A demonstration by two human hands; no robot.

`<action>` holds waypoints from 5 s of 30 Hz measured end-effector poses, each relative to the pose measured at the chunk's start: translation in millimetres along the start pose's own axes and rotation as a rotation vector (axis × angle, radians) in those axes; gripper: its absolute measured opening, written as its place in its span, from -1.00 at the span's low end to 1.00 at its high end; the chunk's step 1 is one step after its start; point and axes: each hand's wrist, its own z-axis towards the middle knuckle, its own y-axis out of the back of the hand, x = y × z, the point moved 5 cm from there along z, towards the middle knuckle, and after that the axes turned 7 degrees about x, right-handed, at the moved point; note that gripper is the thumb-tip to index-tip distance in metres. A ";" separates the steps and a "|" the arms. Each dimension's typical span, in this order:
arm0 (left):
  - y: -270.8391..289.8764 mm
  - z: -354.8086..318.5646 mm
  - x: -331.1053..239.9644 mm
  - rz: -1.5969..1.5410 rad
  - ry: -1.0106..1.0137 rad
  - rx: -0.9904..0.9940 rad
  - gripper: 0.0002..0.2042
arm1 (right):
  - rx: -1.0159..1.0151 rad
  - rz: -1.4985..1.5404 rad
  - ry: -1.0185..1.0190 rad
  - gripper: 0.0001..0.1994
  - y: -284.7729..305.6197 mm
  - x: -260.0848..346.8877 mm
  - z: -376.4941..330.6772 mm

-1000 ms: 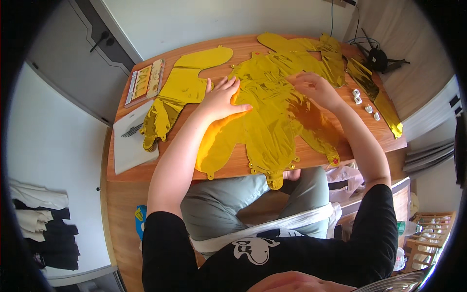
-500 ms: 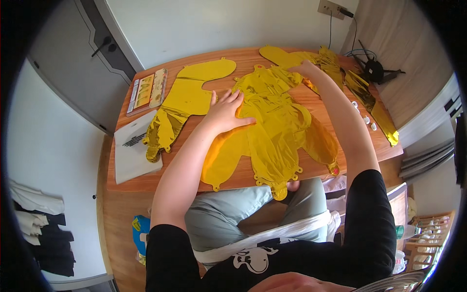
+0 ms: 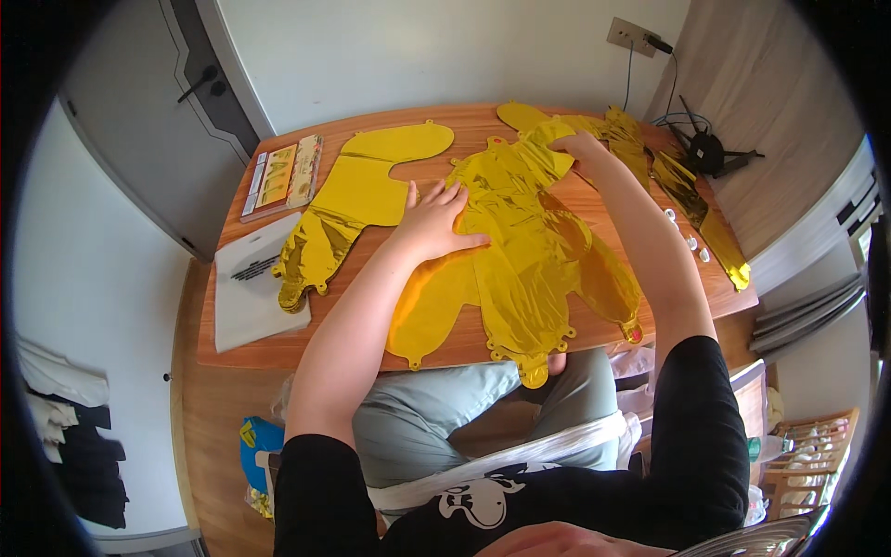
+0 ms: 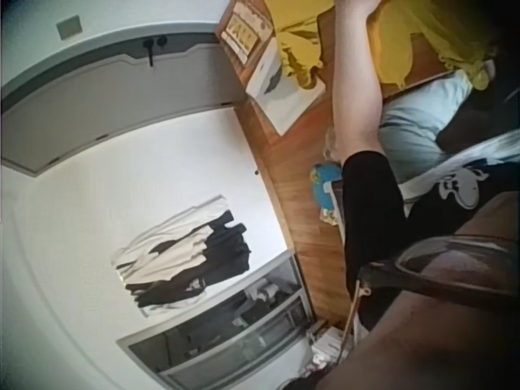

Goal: The person lays out deflated foil balloons on a desk and folds one of the foil balloons into a compact square by hand.

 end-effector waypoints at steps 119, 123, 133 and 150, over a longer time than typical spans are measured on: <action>-3.5 2.3 0.9 -0.006 0.008 0.010 0.17 | 0.144 -0.266 0.093 -0.62 54.4 -122.4 -274.1; -3.7 1.6 1.2 0.000 0.011 0.008 0.17 | 0.141 0.063 0.055 -0.66 49.2 -102.7 -279.1; 2.0 1.4 -7.5 0.021 0.007 -0.023 0.17 | 0.503 0.166 0.309 -0.56 -20.5 -66.9 -263.5; -1.4 2.4 0.2 -0.008 0.008 0.003 0.18 | 0.053 -0.797 0.924 -0.62 -55.0 -20.8 -188.4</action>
